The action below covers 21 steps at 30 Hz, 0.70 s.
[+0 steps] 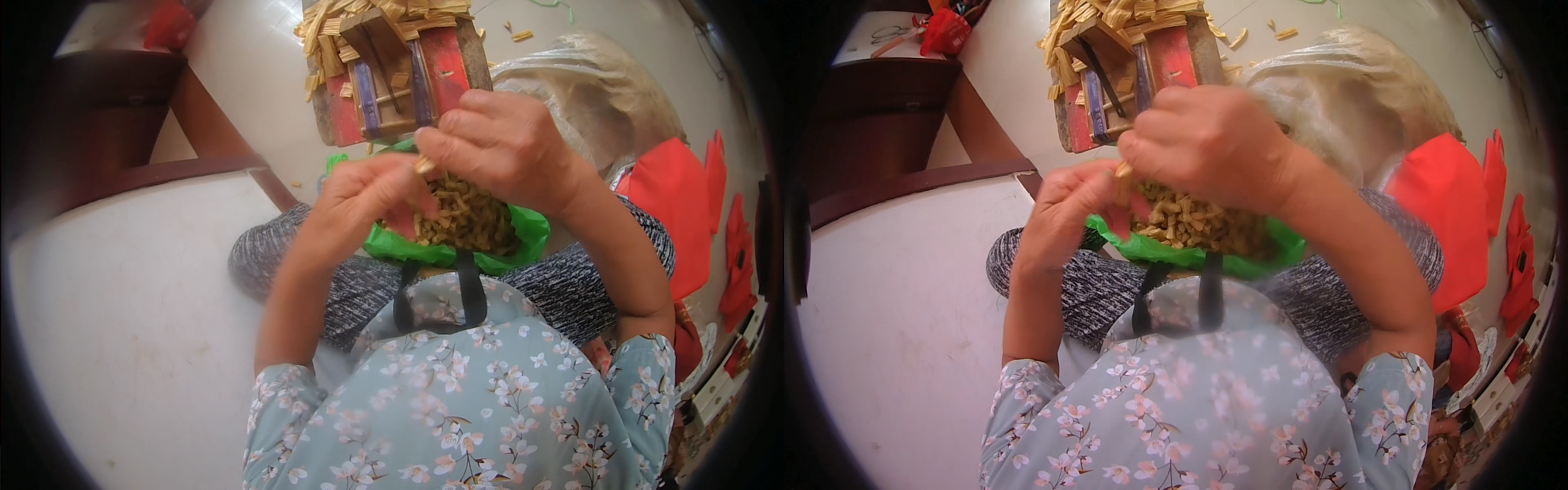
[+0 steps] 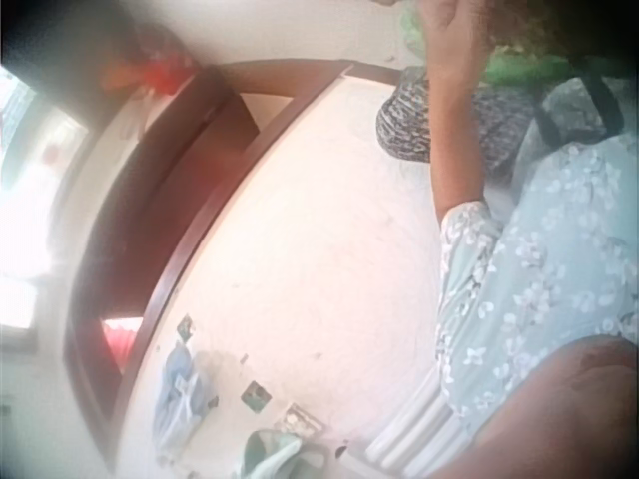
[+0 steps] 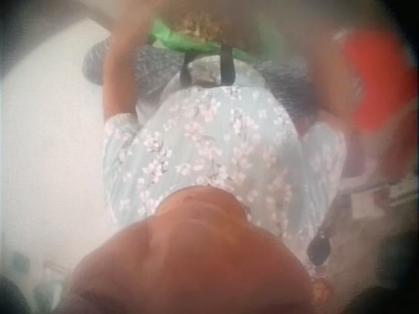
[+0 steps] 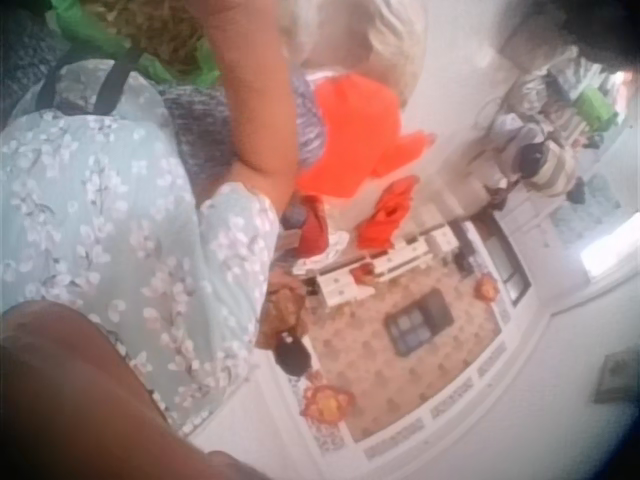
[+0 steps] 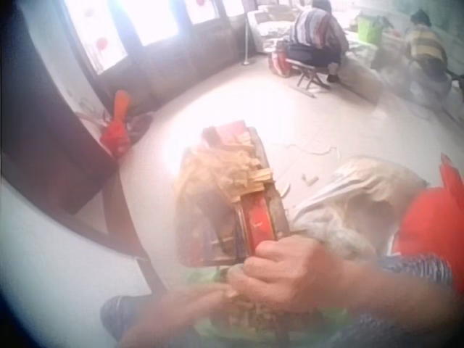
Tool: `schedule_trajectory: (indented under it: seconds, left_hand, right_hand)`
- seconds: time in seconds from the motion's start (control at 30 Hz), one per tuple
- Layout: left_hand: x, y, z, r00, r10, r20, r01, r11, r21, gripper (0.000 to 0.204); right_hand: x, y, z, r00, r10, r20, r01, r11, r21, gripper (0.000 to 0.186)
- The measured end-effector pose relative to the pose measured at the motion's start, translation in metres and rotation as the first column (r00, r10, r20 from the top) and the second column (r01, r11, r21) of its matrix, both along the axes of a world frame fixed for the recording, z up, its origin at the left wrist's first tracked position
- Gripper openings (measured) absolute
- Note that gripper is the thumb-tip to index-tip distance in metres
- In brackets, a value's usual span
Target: The person ties individual sticks of dried bean curd into knots by hand and places the finished knots into a green bag.
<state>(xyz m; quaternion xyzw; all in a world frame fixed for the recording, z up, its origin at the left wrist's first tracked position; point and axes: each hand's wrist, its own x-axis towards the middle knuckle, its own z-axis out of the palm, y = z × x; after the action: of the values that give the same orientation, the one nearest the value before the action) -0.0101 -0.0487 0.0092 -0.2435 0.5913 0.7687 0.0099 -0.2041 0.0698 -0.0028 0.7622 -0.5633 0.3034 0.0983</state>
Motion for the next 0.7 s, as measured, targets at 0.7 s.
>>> schedule_trajectory:
  seconds: [0.7]
  left_hand:
    - [0.007,0.05,0.0,0.877,-0.373,-0.302,-0.288,0.096,-0.953,0.023]
  right_hand:
    - [0.026,0.066,0.026,0.118,-0.547,0.829,-0.69,0.554,0.465,0.025]
